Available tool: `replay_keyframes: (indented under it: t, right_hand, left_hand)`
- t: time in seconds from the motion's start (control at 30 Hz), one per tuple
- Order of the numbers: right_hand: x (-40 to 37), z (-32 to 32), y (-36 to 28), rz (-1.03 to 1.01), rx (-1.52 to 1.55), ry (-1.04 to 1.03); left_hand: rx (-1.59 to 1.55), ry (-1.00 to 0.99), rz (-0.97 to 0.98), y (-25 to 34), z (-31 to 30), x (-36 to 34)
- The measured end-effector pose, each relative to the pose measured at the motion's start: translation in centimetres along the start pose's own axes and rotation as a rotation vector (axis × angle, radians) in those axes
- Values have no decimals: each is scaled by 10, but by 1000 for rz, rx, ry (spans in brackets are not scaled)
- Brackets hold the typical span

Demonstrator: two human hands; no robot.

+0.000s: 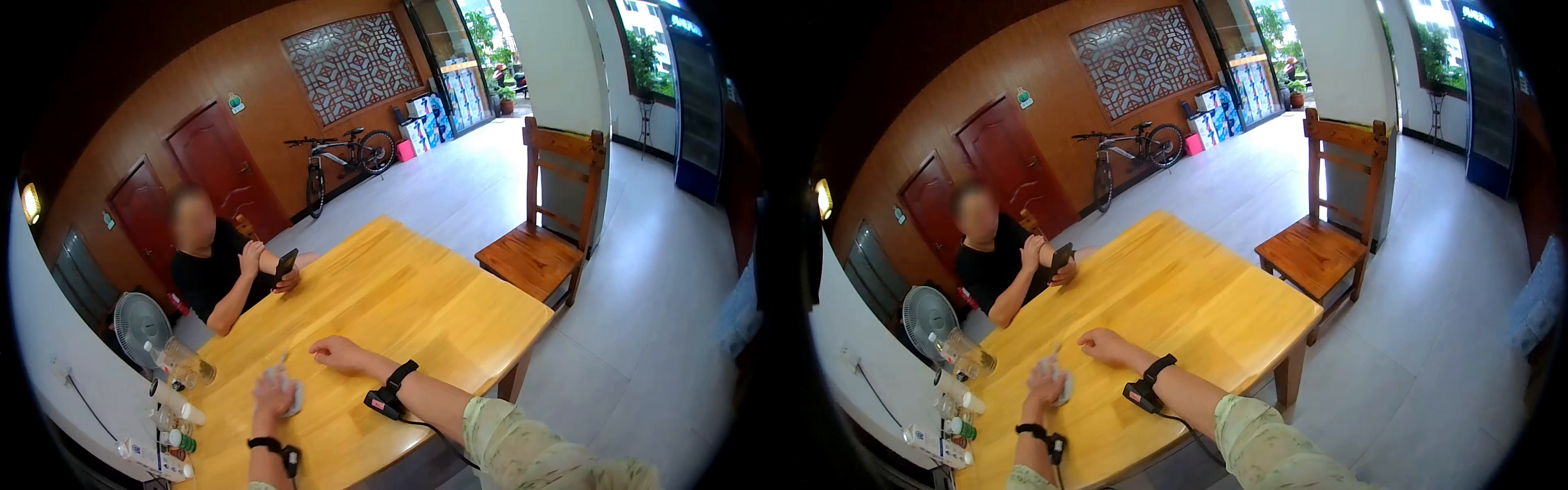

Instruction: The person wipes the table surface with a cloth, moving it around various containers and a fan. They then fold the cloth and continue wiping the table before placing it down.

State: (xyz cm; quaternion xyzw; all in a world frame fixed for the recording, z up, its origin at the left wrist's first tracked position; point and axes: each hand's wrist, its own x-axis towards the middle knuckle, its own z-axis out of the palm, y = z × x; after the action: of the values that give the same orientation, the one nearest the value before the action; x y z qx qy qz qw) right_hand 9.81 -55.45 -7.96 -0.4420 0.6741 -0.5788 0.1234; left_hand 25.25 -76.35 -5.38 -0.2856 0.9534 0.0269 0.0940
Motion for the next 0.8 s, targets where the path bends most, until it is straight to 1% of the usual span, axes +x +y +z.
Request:
replay_keyframes:
  t: [0.07, 0.1, 0.13, 0.17, 0.23, 0.33, 0.4, 0.43, 0.5, 0.53, 0.57, 0.63, 0.73, 0.8]
  right_hand:
    - [-2, -3, -2, -4, -7, -8]
    - [-3, -4, -4, 33, 65, -22]
    - [-4, -5, -6, 68, 133, -37]
    - [-2, -4, -3, 65, 141, -39]
    - [2, 2, 5, 27, 21, 95]
    - [0, 2, -3, 53, 33, 101]
    - [-6, -3, -10, 61, 67, 81]
    - [-9, -5, -14, 74, 97, 77]
    - [-6, -2, -9, 77, 101, 64]
    - [-4, 1, -4, 88, 93, 65]
    - [-4, 3, -2, 82, 110, 65]
    - [-5, 4, 1, -27, -34, 139]
    - [-9, 3, -2, -19, -39, 147]
    - [-10, 2, -1, -29, -33, 159]
  left_hand:
    - [-1, 10, 101, 52, 0, -5]
    - [5, 7, 146, 72, -1, -8]
    - [15, 6, 142, 86, 0, -8]
    - [18, 15, 156, 98, 2, -8]
    - [15, 21, 152, 109, 3, -16]
    - [-22, 54, 127, 116, 6, -30]
    - [10, 102, 188, 118, 17, -42]
    - [14, 102, 172, 118, 23, -51]
    - [14, 164, 284, 119, 31, -79]
    - [0, 180, 316, 119, 34, -96]
    - [15, 179, 308, 119, 33, -116]
    - [-21, 164, 338, 117, 31, -154]
    - [-62, 187, 329, 85, 36, -196]
    - [-94, 203, 216, 51, 38, -215]
